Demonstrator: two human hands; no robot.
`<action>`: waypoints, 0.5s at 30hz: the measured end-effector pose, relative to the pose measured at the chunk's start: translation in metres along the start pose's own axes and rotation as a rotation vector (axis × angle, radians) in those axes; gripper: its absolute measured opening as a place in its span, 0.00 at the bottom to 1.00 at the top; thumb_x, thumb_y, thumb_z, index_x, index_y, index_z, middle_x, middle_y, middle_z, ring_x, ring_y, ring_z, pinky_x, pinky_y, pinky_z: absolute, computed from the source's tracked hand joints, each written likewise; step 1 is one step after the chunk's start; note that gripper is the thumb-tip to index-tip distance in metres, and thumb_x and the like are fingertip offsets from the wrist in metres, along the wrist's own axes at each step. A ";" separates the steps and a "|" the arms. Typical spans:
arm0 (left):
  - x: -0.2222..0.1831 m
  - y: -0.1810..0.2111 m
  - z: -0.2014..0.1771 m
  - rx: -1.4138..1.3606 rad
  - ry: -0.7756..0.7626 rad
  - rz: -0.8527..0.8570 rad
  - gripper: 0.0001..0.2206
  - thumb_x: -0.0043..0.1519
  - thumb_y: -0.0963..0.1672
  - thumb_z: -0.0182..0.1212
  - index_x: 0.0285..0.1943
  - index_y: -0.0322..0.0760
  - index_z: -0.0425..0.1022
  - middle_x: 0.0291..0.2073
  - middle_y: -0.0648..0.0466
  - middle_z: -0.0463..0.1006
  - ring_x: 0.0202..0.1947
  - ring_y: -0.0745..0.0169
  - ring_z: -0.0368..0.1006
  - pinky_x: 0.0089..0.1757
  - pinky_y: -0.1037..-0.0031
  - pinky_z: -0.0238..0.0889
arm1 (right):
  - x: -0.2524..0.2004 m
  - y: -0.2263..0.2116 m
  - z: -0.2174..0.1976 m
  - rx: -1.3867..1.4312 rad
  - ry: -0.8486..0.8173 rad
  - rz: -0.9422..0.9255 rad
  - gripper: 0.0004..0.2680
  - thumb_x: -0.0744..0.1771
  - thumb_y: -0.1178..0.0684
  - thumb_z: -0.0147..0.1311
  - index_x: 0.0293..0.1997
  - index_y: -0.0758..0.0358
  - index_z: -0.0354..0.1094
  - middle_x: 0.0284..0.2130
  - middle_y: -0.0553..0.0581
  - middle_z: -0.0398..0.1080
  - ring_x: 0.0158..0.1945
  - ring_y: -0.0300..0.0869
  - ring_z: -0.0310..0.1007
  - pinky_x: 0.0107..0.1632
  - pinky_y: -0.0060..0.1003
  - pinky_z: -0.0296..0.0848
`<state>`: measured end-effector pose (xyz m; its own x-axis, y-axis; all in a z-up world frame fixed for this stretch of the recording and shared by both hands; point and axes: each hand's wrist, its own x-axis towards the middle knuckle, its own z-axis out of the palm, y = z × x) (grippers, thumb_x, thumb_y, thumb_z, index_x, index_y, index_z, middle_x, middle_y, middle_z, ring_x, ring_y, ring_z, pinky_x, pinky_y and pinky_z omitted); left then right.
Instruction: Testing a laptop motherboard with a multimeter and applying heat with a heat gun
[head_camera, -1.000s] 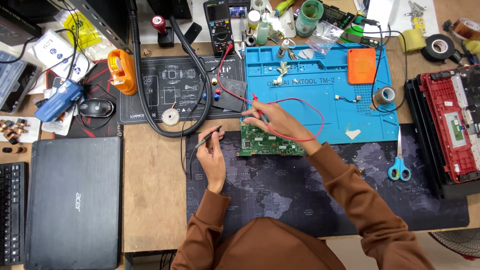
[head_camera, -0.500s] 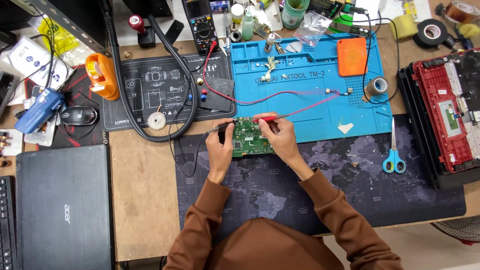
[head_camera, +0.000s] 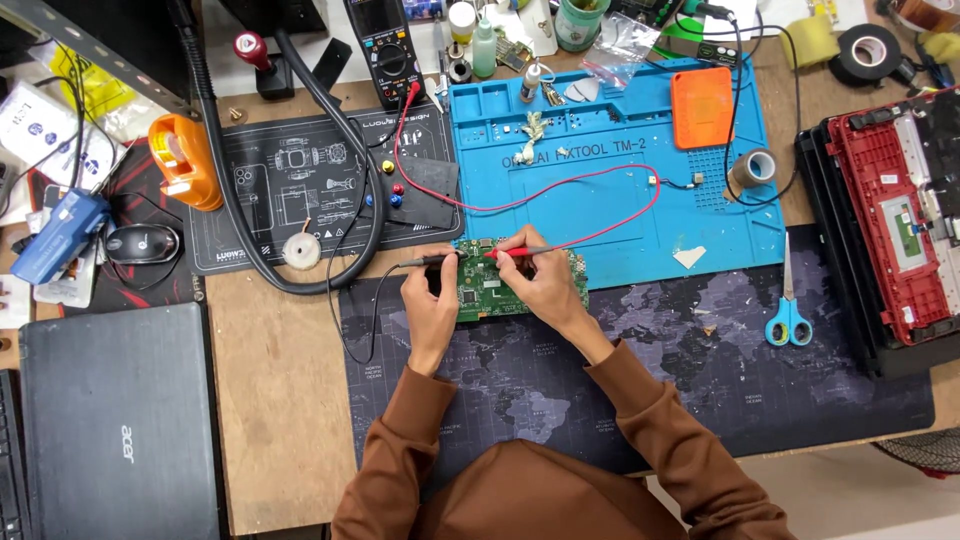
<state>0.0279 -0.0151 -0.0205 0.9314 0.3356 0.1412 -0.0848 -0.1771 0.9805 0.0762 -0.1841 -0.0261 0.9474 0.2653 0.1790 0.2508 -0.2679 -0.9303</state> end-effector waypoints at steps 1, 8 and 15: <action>0.001 -0.001 0.000 0.001 0.002 -0.002 0.06 0.71 0.42 0.52 0.48 0.37 0.75 0.37 0.47 0.78 0.41 0.58 0.76 0.46 0.62 0.69 | 0.000 -0.002 -0.001 0.001 -0.003 0.001 0.03 0.67 0.58 0.55 0.42 0.64 0.71 0.26 0.60 0.77 0.20 0.36 0.67 0.26 0.30 0.64; 0.001 -0.008 0.002 0.012 0.008 0.043 0.04 0.70 0.41 0.54 0.46 0.37 0.74 0.39 0.47 0.78 0.45 0.54 0.77 0.48 0.61 0.68 | 0.001 -0.005 -0.001 0.008 -0.010 0.023 0.03 0.67 0.58 0.55 0.42 0.64 0.71 0.26 0.60 0.77 0.21 0.36 0.66 0.27 0.30 0.64; 0.000 -0.014 0.003 0.018 0.009 0.060 0.03 0.69 0.40 0.56 0.45 0.37 0.74 0.40 0.48 0.79 0.46 0.55 0.77 0.49 0.62 0.68 | 0.002 -0.004 -0.001 0.001 -0.015 0.017 0.02 0.67 0.59 0.55 0.41 0.65 0.71 0.26 0.60 0.76 0.22 0.36 0.66 0.27 0.30 0.63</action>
<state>0.0304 -0.0153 -0.0346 0.9217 0.3319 0.2006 -0.1338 -0.2132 0.9678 0.0774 -0.1839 -0.0217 0.9486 0.2744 0.1580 0.2342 -0.2721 -0.9333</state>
